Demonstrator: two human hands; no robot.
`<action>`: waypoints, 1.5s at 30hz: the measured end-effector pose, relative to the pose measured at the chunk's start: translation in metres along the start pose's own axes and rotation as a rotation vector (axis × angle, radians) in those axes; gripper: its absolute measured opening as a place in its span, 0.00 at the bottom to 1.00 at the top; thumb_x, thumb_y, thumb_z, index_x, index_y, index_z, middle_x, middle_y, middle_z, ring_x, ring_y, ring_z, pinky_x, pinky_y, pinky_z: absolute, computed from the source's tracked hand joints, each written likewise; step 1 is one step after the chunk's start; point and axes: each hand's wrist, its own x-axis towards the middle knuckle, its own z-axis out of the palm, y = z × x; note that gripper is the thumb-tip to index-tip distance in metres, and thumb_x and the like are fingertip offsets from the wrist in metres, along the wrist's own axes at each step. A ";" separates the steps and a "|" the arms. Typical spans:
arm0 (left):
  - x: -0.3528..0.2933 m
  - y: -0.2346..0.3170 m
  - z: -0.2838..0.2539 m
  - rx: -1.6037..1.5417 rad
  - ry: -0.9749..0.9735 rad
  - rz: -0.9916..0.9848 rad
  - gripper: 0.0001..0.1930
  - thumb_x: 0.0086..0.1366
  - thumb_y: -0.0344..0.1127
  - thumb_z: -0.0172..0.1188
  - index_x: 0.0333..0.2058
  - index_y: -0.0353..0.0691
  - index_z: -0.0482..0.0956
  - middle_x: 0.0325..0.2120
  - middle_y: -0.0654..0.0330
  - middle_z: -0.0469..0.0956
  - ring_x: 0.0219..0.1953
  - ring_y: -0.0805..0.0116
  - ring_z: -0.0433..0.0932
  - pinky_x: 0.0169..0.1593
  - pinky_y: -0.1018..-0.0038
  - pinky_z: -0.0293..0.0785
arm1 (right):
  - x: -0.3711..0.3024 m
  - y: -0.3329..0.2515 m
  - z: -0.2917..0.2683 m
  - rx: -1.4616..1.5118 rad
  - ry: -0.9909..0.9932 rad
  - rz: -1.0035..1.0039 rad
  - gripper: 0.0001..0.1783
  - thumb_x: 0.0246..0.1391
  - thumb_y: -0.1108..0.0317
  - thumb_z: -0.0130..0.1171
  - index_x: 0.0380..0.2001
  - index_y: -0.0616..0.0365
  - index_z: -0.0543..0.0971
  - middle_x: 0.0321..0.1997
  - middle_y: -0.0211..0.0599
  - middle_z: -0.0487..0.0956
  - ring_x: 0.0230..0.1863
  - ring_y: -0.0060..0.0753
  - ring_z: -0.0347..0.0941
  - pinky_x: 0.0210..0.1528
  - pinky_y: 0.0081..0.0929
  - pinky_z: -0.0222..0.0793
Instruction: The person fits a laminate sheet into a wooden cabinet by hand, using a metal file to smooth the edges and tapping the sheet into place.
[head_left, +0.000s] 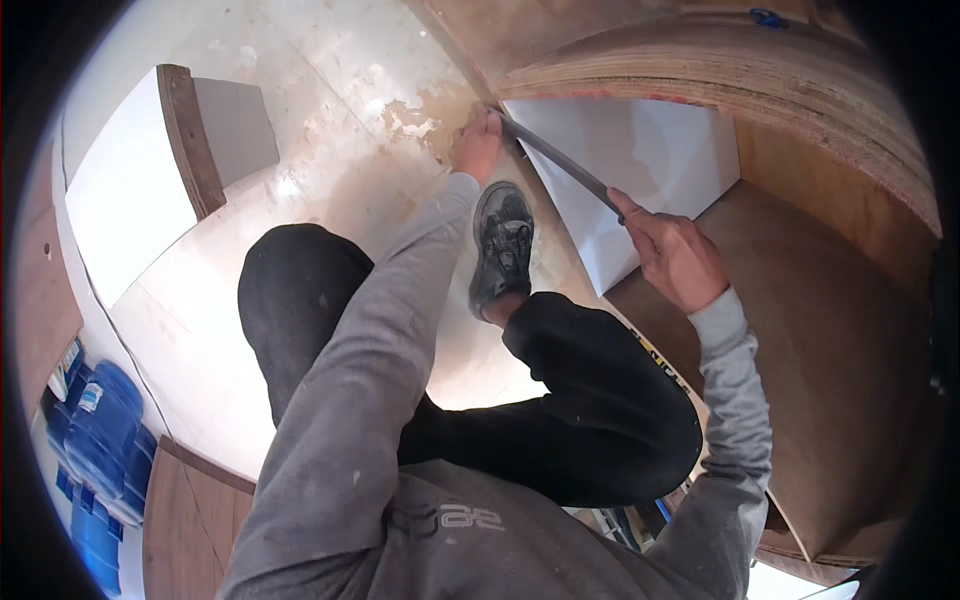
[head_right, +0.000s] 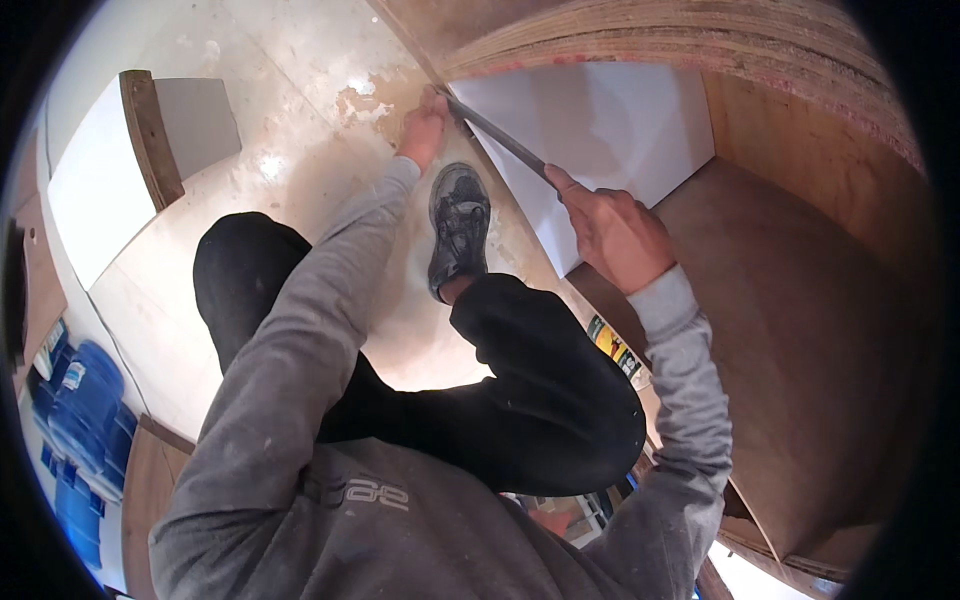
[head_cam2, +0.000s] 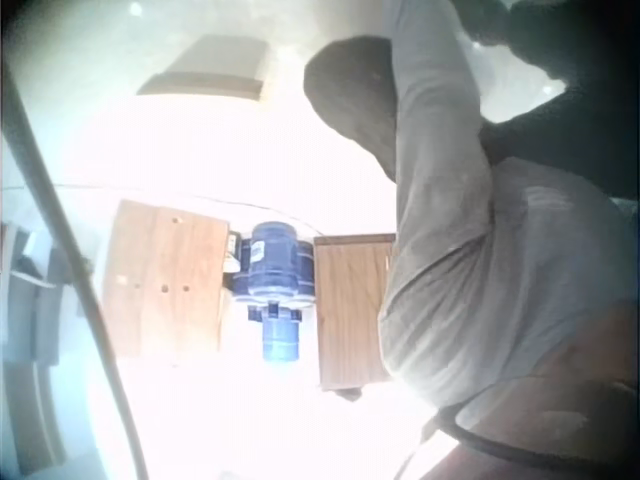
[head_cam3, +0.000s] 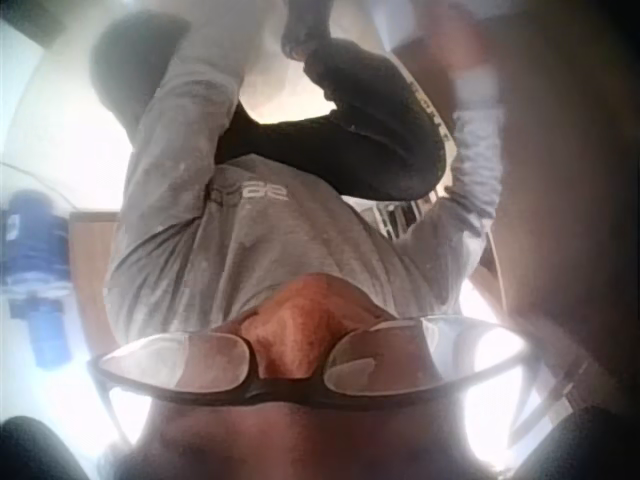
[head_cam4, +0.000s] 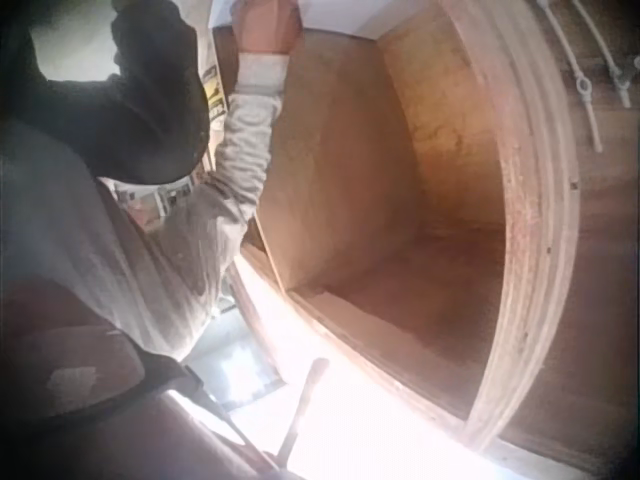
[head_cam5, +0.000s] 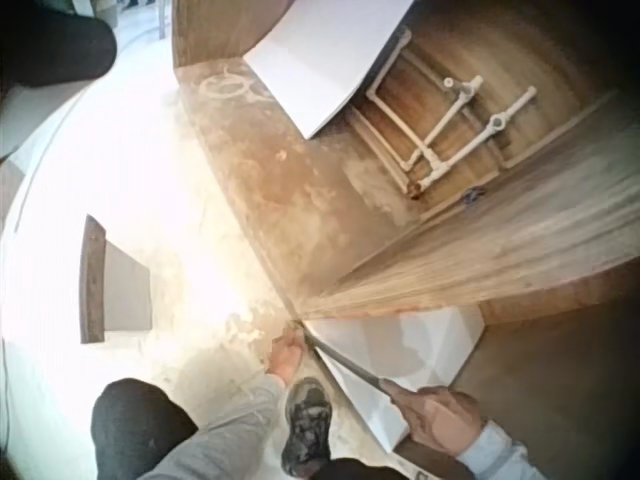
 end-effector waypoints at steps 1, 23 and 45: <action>0.006 -0.008 -0.007 0.038 0.053 0.032 0.33 0.82 0.58 0.45 0.77 0.47 0.66 0.70 0.48 0.77 0.72 0.35 0.72 0.78 0.48 0.61 | 0.007 0.002 0.009 -0.001 -0.002 -0.008 0.28 0.70 0.73 0.61 0.71 0.46 0.80 0.39 0.54 0.86 0.40 0.65 0.82 0.43 0.54 0.78; -0.021 0.003 -0.009 -0.718 -0.019 -0.204 0.29 0.81 0.48 0.58 0.71 0.34 0.78 0.66 0.50 0.83 0.68 0.55 0.78 0.71 0.67 0.67 | -0.005 0.001 0.007 0.057 0.049 -0.065 0.25 0.71 0.70 0.62 0.69 0.46 0.81 0.41 0.53 0.86 0.40 0.64 0.82 0.44 0.53 0.78; -0.042 0.030 -0.002 -0.150 -0.092 0.012 0.48 0.82 0.72 0.30 0.59 0.26 0.80 0.58 0.43 0.85 0.66 0.37 0.77 0.72 0.50 0.65 | -0.037 0.003 -0.002 -0.005 0.030 0.002 0.28 0.69 0.72 0.62 0.71 0.42 0.80 0.36 0.55 0.85 0.38 0.64 0.82 0.43 0.57 0.78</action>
